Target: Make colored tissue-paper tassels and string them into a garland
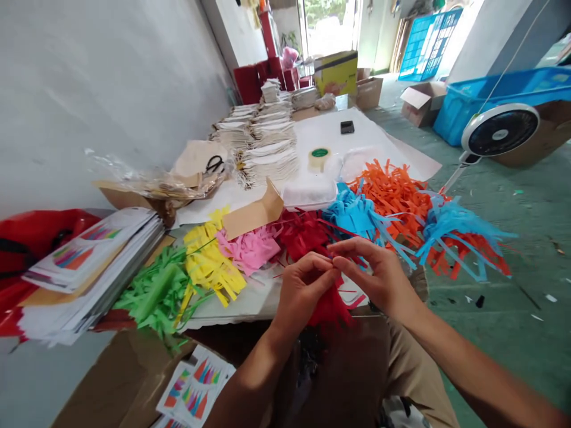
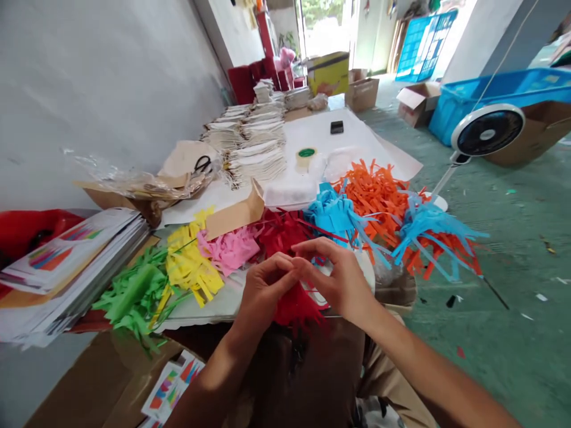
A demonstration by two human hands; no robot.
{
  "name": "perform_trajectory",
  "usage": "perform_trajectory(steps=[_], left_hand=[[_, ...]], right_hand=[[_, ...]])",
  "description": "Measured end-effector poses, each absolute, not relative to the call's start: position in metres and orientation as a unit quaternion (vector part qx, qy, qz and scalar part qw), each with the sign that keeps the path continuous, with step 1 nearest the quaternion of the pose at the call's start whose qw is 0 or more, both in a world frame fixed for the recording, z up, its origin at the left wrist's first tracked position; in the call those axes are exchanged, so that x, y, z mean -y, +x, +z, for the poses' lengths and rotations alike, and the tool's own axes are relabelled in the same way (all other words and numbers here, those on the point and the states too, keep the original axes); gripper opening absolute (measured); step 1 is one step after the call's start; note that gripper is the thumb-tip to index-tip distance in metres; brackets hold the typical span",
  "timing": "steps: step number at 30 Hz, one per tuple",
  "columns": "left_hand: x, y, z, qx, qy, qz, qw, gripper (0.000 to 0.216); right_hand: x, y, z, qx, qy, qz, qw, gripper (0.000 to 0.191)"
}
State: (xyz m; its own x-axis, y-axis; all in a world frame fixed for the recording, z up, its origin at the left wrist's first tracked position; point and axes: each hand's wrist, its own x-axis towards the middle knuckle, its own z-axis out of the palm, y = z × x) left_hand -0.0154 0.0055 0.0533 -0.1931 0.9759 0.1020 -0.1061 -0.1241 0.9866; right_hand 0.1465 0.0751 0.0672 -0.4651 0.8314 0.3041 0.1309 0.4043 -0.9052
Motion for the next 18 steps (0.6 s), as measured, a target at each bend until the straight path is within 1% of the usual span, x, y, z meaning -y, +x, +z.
perform_trajectory(steps=[2, 7, 9, 10, 11, 12, 14, 18], left_hand=[[-0.004, -0.016, 0.049, -0.479, 0.44, 0.602, 0.463, 0.022], [-0.002, -0.027, 0.034, -0.511, 0.376, 0.622, 0.459, 0.026], [0.0, -0.033, 0.028, -0.533, 0.362, 0.619, 0.449, 0.026], [0.001, -0.037, 0.026, -0.541, 0.365, 0.613, 0.446, 0.026], [0.003, -0.04, 0.024, -0.547, 0.373, 0.605, 0.443, 0.025], [0.005, -0.043, 0.022, -0.55, 0.386, 0.597, 0.438, 0.024], [0.01, -0.048, 0.019, -0.553, 0.416, 0.584, 0.424, 0.022], [0.018, -0.053, 0.009, -0.548, 0.454, 0.572, 0.408, 0.015]], right_hand=[[-0.075, 0.139, 0.067, 0.737, -0.341, 0.422, 0.402, 0.02], [-0.103, 0.118, 0.066, 0.774, -0.335, 0.414, 0.343, 0.028], [-0.134, 0.102, 0.067, 0.806, -0.357, 0.347, 0.32, 0.033], [-0.153, 0.092, 0.067, 0.825, -0.381, 0.273, 0.316, 0.034], [-0.173, 0.082, 0.066, 0.847, -0.405, 0.19, 0.288, 0.034], [-0.194, 0.071, 0.064, 0.864, -0.428, 0.124, 0.234, 0.032], [-0.232, 0.049, 0.058, 0.869, -0.447, 0.096, 0.188, 0.031], [-0.285, 0.014, 0.044, 0.868, -0.482, 0.084, 0.081, 0.028]])
